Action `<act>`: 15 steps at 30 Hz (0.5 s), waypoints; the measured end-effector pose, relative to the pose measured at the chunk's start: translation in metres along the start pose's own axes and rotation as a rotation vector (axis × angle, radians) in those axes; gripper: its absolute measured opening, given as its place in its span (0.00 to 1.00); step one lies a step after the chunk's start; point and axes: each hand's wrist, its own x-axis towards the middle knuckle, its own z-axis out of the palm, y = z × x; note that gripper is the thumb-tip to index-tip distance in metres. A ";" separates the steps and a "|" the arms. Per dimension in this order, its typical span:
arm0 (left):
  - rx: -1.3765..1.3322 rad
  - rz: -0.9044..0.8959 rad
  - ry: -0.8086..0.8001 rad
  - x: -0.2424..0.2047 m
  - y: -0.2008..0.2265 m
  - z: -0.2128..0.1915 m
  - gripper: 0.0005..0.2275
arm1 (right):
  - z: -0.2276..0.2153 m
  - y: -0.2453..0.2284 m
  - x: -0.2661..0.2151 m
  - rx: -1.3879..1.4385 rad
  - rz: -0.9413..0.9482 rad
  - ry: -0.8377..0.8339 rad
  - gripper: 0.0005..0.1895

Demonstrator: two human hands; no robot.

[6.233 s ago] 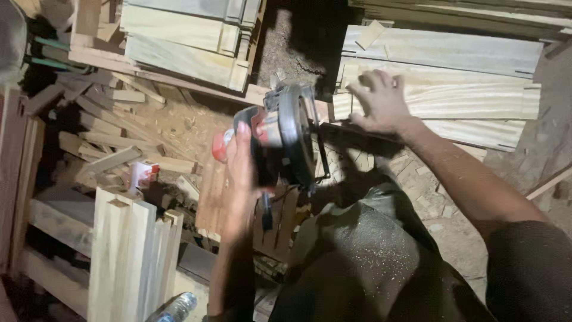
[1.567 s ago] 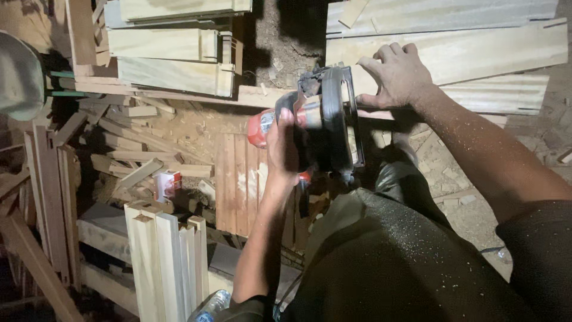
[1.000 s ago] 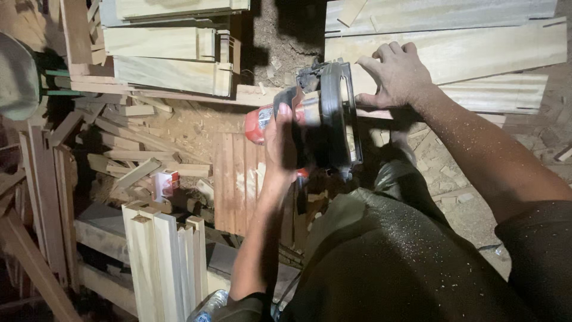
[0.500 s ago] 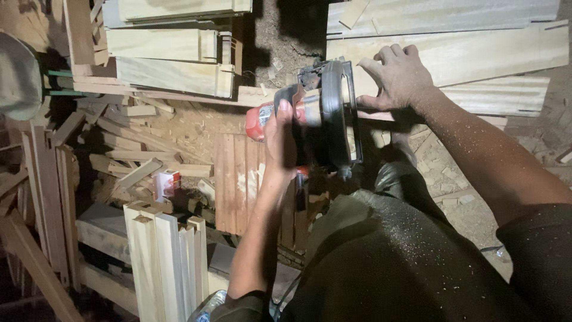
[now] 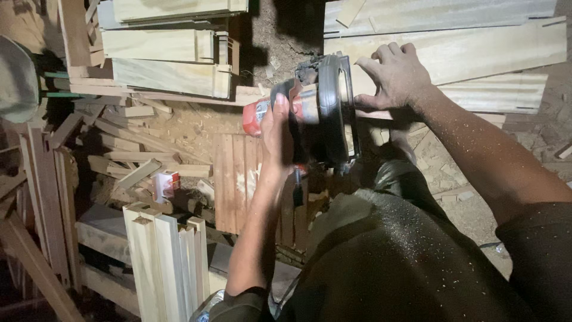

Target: The person uses a circular saw to cut a piece of wood. They hold the wood steady with one hand while operating the saw with the other, cutting through the wood in a straight line.

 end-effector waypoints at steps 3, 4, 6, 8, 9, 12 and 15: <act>-0.010 -0.060 0.091 0.004 -0.006 -0.003 0.30 | 0.000 0.001 -0.002 -0.014 -0.001 0.003 0.47; -0.022 -0.050 0.078 0.004 -0.008 -0.004 0.30 | 0.000 0.001 -0.002 -0.014 -0.002 0.003 0.46; -0.046 -0.027 0.054 0.005 -0.011 -0.005 0.29 | 0.001 0.001 -0.001 -0.021 -0.001 -0.001 0.47; -0.024 -0.032 0.052 0.007 -0.010 -0.007 0.29 | 0.000 0.001 0.001 -0.038 0.004 -0.008 0.48; -0.013 -0.034 0.050 0.009 -0.008 -0.006 0.28 | 0.000 0.001 0.002 -0.044 0.006 -0.024 0.48; 0.056 -0.054 0.056 0.013 0.004 -0.003 0.29 | 0.000 0.001 0.003 -0.046 0.009 -0.048 0.48; 0.248 -0.089 0.103 0.013 0.017 0.002 0.30 | -0.001 0.001 0.001 -0.029 0.009 -0.037 0.48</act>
